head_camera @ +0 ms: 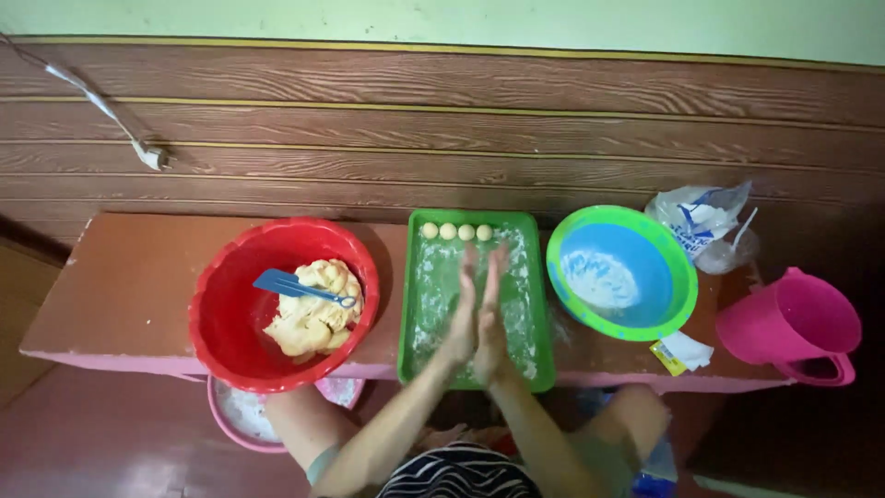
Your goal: The person is taking dough from a bowl, rolling it into small balls using their hands, and arranging them on a tray.
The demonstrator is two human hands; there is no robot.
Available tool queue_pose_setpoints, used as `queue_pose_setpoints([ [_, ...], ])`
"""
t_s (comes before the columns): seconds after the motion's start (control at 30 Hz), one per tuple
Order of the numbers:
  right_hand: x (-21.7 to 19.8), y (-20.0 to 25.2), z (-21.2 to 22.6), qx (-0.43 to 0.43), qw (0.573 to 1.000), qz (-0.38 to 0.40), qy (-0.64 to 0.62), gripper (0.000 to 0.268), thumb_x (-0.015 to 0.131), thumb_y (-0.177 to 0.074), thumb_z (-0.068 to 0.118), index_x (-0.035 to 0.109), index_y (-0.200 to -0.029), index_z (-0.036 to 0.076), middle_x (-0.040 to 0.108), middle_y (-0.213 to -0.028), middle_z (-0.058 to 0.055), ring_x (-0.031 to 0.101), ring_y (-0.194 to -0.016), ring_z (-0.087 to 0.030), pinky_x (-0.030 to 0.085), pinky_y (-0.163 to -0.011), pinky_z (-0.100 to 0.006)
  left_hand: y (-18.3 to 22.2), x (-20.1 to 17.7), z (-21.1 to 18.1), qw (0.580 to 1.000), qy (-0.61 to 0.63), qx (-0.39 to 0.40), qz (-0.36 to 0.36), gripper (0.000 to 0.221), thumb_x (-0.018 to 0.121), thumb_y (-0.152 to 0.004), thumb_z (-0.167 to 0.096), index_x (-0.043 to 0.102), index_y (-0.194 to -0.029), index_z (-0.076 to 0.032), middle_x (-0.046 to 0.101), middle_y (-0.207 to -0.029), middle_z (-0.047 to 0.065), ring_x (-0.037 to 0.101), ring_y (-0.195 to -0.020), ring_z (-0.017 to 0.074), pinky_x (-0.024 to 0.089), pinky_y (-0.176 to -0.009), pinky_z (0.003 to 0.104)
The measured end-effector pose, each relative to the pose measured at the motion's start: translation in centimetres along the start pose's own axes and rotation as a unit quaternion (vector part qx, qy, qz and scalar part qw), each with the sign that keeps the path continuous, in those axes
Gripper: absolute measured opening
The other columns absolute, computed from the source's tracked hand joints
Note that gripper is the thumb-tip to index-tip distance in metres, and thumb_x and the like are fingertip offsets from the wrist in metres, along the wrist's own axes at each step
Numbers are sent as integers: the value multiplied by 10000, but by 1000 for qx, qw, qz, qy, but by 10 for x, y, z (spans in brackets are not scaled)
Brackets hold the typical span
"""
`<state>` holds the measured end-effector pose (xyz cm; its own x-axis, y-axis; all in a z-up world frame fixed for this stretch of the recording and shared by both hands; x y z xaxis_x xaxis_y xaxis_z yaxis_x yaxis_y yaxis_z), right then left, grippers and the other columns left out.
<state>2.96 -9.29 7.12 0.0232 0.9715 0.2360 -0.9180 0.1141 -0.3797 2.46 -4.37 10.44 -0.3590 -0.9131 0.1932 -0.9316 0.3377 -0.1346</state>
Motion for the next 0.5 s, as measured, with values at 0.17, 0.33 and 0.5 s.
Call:
queue_pose_setpoints([
  [0.17,-11,-7,11,10,998,5,54,827,198,-1033,628,-95,-1644,155,-199,-1712,-51,-184,-1562,-253,-44,-1257,-500,6,5,-1,999,47,-12,21,938,196,-943,-755,-33,-1647,-178,-51,-1710,196,5,-1529,499,161,-1148,734],
  [0.33,12,10,3,15,997,13,76,787,167,-1041,579,-87,-1648,147,-193,-1714,-75,-186,-1558,-276,-6,-1243,-507,-7,-12,5,999,19,26,-19,849,115,-1032,-644,-96,-1631,-80,-112,-1693,227,-161,-1520,449,-70,-1208,600],
  [0.5,2,-16,-1,-47,994,12,96,765,200,-1064,530,-83,-1650,129,-208,-1709,-97,-197,-1559,-291,-37,-1248,-495,5,-22,41,998,60,20,-19,913,200,-985,-724,-29,-1653,-145,-68,-1709,190,-120,-1538,409,-10,-1218,596],
])
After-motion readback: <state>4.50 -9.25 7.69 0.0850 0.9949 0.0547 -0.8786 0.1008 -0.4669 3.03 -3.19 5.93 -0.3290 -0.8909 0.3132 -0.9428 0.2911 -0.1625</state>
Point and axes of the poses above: each hand's wrist, its own y-axis away from the middle knuckle, its own x-axis out of the palm, z = x × y, the point moved 7 cm from there along -y, towards the middle knuckle
